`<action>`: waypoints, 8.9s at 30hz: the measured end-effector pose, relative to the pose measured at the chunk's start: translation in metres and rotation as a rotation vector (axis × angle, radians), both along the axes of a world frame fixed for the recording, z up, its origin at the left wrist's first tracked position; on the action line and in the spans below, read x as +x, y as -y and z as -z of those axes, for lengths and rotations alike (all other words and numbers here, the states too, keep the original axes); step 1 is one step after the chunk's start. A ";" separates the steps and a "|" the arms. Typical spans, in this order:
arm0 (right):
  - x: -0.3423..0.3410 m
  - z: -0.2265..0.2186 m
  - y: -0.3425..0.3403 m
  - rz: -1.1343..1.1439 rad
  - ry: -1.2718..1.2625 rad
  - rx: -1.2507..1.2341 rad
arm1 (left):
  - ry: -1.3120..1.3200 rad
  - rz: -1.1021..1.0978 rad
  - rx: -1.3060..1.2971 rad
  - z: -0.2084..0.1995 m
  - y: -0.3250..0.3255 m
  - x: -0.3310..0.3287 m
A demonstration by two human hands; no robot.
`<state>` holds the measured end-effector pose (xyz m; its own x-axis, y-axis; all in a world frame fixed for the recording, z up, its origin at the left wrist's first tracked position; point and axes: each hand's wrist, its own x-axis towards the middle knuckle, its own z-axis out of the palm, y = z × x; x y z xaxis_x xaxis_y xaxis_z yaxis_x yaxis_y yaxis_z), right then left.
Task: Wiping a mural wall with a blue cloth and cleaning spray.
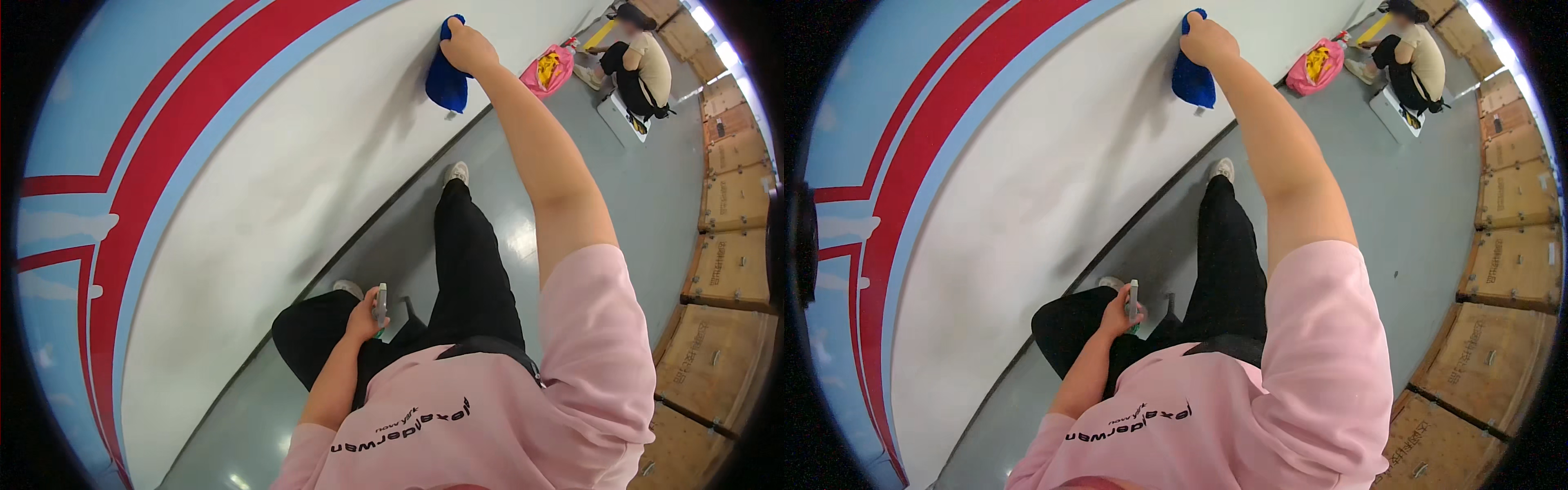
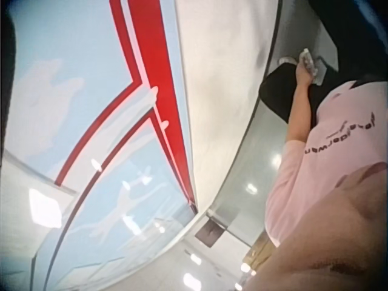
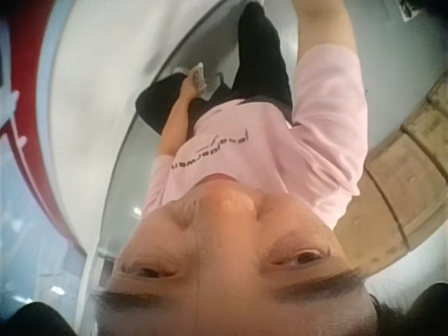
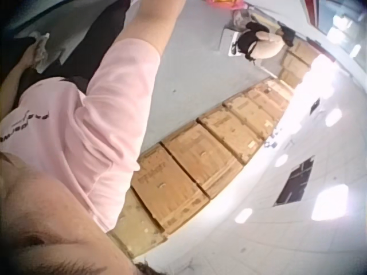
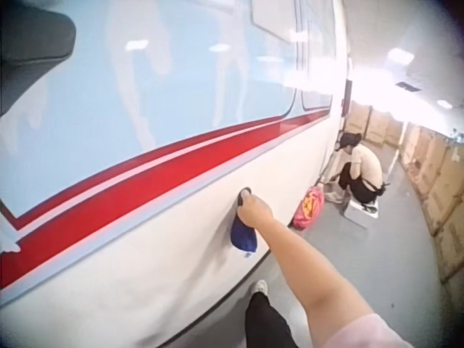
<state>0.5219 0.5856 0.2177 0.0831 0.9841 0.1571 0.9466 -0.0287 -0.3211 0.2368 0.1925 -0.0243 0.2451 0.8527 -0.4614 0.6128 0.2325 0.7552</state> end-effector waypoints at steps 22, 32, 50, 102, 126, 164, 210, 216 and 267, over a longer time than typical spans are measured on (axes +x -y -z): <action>0.055 -0.022 -0.079 0.107 -0.567 0.219 | 0.034 -0.017 -0.012 0.010 0.000 -0.002; 0.023 -0.004 -0.007 0.015 0.033 0.136 | -0.024 0.017 -0.061 0.003 0.003 -0.003; -0.235 0.087 0.161 -0.015 -0.928 -0.307 | -0.097 0.076 0.290 -0.039 0.021 0.005; -0.399 -0.070 0.308 -1.446 0.463 0.885 | 0.183 -0.077 0.472 -0.070 0.055 0.019; -0.425 -0.079 0.340 -1.626 0.799 0.974 | 0.205 -0.126 0.391 -0.076 0.061 0.016; -0.440 -0.008 0.343 -1.690 0.959 0.907 | 0.254 -0.189 0.426 -0.077 0.063 0.010; -0.480 0.010 0.380 -1.608 1.003 0.987 | 0.265 -0.193 0.401 -0.089 0.070 0.004; -0.501 -0.028 0.399 -1.608 0.720 1.029 | 0.282 -0.213 0.408 -0.081 0.072 0.004; -0.139 0.186 0.336 -0.241 -0.561 -0.989 | 0.170 -0.409 0.245 -0.073 0.070 -0.009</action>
